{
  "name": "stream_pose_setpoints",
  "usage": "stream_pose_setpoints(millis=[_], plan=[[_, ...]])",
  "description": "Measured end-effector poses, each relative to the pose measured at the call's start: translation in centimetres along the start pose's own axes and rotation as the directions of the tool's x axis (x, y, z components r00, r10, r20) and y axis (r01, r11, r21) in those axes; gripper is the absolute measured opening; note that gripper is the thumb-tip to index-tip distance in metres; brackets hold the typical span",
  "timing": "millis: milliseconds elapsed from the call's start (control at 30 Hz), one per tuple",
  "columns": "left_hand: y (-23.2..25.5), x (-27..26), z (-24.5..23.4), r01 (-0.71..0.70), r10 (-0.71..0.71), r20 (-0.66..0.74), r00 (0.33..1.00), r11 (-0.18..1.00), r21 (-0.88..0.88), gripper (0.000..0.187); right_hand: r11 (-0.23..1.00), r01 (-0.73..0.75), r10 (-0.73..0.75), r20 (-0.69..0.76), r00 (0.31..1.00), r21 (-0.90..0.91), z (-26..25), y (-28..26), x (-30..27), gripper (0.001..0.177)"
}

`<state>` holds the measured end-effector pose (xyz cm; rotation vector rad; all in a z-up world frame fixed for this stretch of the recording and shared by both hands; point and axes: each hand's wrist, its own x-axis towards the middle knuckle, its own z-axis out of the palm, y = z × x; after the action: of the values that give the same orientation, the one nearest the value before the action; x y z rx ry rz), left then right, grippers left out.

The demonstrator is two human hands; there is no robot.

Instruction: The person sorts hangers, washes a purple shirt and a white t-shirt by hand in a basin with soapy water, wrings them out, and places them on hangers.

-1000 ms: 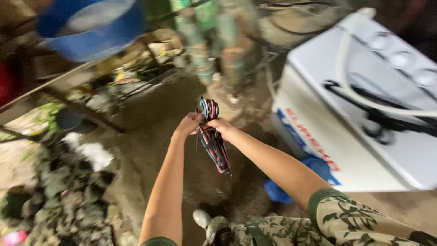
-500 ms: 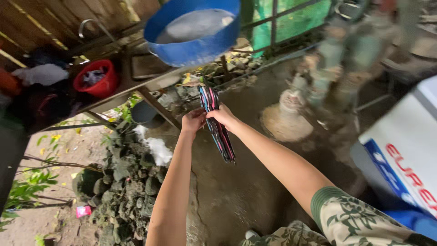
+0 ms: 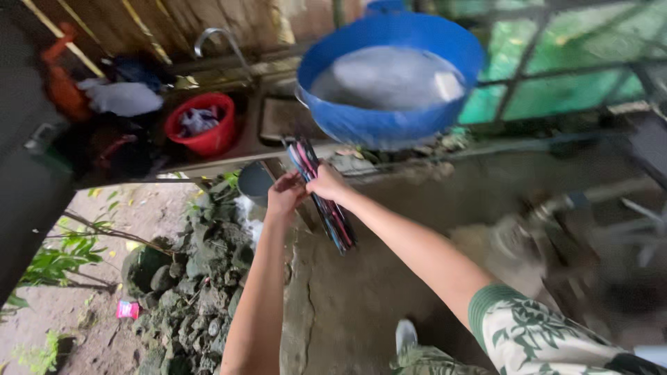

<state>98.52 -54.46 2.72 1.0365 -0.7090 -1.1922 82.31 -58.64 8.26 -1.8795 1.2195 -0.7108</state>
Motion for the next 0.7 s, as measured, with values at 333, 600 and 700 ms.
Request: stream_pose_setpoints(millis=[333,600,700], plan=[[3.8,13.5,-5.6,0.028,-0.041,-0.079,0.996,0.986,-0.164,0.031,0.940,0.108,-0.096,0.051,0.994,-0.323,5.4,-3.8,14.8,0.064],[3.1,25.3,-11.3,0.131,-0.130,0.099,0.987,0.991,-0.011,0.029,0.891,0.035,-0.084,-0.089,0.992,-0.453,10.4,-4.0,26.0,0.065],[0.8,31.4,-14.3,0.349,-0.347,0.127,0.929,0.937,0.008,0.032,0.864,-0.086,0.021,-0.137,0.990,-0.495,14.0,-3.3,29.8,0.070]])
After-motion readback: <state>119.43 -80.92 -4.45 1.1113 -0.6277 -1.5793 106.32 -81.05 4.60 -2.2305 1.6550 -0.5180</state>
